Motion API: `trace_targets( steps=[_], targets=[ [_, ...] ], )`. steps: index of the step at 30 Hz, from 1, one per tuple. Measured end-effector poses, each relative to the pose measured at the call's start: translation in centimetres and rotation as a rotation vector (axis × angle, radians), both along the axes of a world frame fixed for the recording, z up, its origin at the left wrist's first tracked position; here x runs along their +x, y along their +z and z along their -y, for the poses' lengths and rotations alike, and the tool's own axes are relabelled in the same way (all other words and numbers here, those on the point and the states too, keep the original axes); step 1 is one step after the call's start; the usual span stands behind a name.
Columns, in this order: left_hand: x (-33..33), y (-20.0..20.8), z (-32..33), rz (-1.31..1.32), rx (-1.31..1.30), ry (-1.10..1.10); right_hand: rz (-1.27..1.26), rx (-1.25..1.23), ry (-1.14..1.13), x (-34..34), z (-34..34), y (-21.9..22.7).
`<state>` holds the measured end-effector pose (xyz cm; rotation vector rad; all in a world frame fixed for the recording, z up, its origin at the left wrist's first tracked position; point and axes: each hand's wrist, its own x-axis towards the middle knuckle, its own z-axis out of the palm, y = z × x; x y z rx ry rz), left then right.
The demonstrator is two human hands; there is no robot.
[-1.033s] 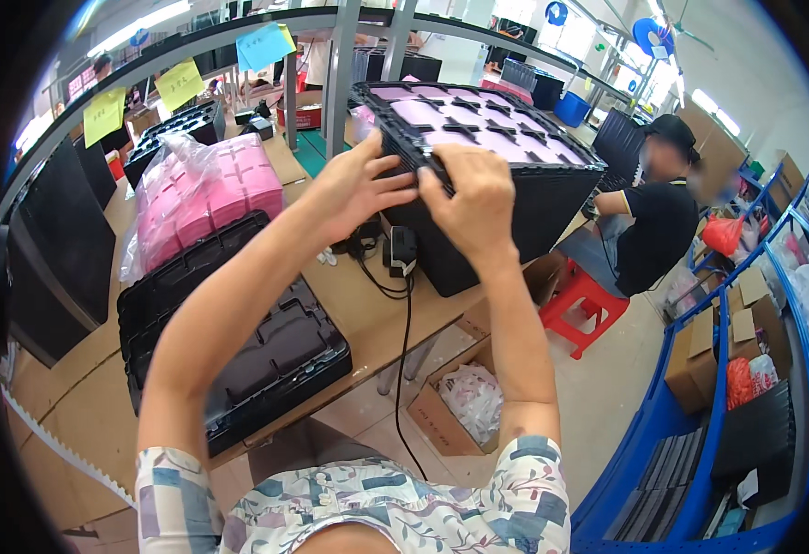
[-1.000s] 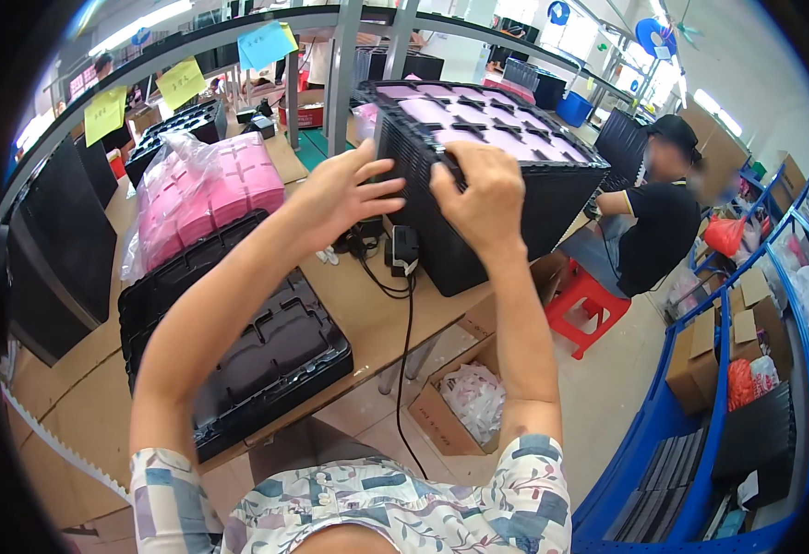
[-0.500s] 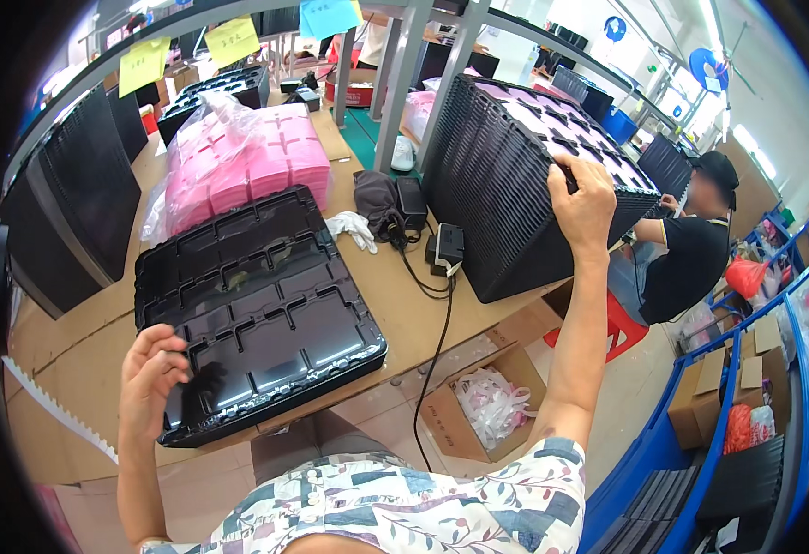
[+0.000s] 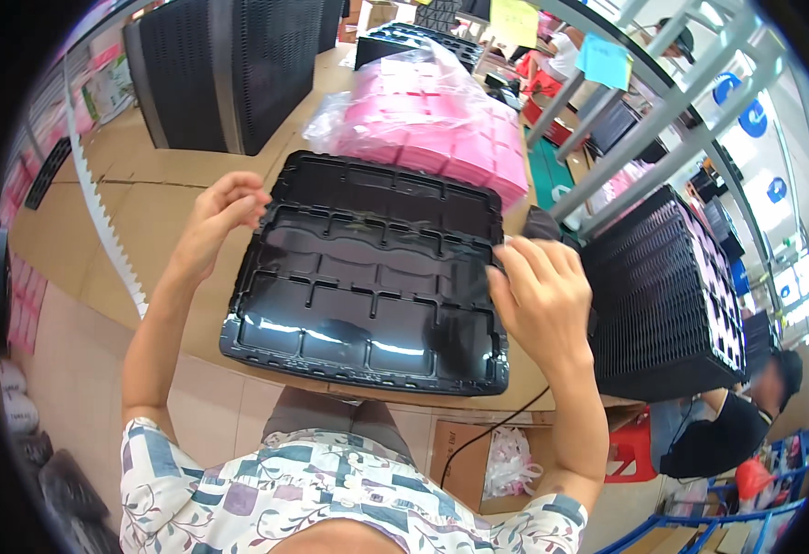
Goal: The person repeatedly assembles black plastic trays by first applying small white adhesive pads to the tray's interior surface. They then place a pink plastic grid insert into the tray, pressing it down to secure it. The completed trays are stacked on a nearby table. The process is repeated for multiple units.
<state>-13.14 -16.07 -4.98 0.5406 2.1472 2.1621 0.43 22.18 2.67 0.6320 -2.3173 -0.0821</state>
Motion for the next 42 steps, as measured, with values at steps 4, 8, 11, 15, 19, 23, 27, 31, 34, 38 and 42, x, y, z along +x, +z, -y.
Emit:
trace_targets(
  steps=[4, 8, 11, 15, 19, 23, 27, 31, 34, 38, 42],
  targets=[
    [-4.7, -0.2, -1.2, -0.059, -0.062, 0.004, 0.049, 0.009, 0.015, -11.5, 0.0, -0.4],
    [-10.1, 0.3, -4.9, -0.129, -0.032, -0.013, -0.01, 0.139, 0.017, -22.6, -2.6, -0.8],
    [-9.8, 0.6, -4.1, -0.234, -0.099, 0.016, -0.037, 0.132, 0.081, -25.3, -2.6, -2.5],
    [-0.6, -0.1, 1.8, -0.27, -0.564, 0.189, 0.253, -0.008, 0.264, -18.0, 3.4, -3.2],
    [7.2, -4.7, 6.1, -0.001, -0.525, 0.312, 0.445, 0.064, 0.603, -8.9, 9.3, -3.6],
    [10.5, -6.5, 8.2, -0.262, -0.434, 0.722, 0.472, 0.072, 0.704, -4.2, 12.1, -4.8],
    [7.3, -6.7, 16.4, -0.508, -0.528, 1.281, 0.49, 0.108, 0.801, -3.1, 13.7, -5.4],
    [6.5, -8.8, 21.9, 0.137, -0.242, 0.675, 0.5, 0.082, 0.829, -2.6, 14.7, -5.1],
    [9.2, -6.6, 18.0, 0.239, 0.002, 0.33, 0.568, -0.033, 0.809, -2.4, 15.8, -4.9],
    [12.7, -3.5, 9.2, 0.194, 0.584, 0.055, 1.065, -0.503, 0.643, -1.1, 18.0, -5.1],
    [13.4, -1.1, 3.7, 0.056, 0.666, 0.257, 1.491, -0.785, 0.737, -0.8, 20.6, -6.4]
  ],
)
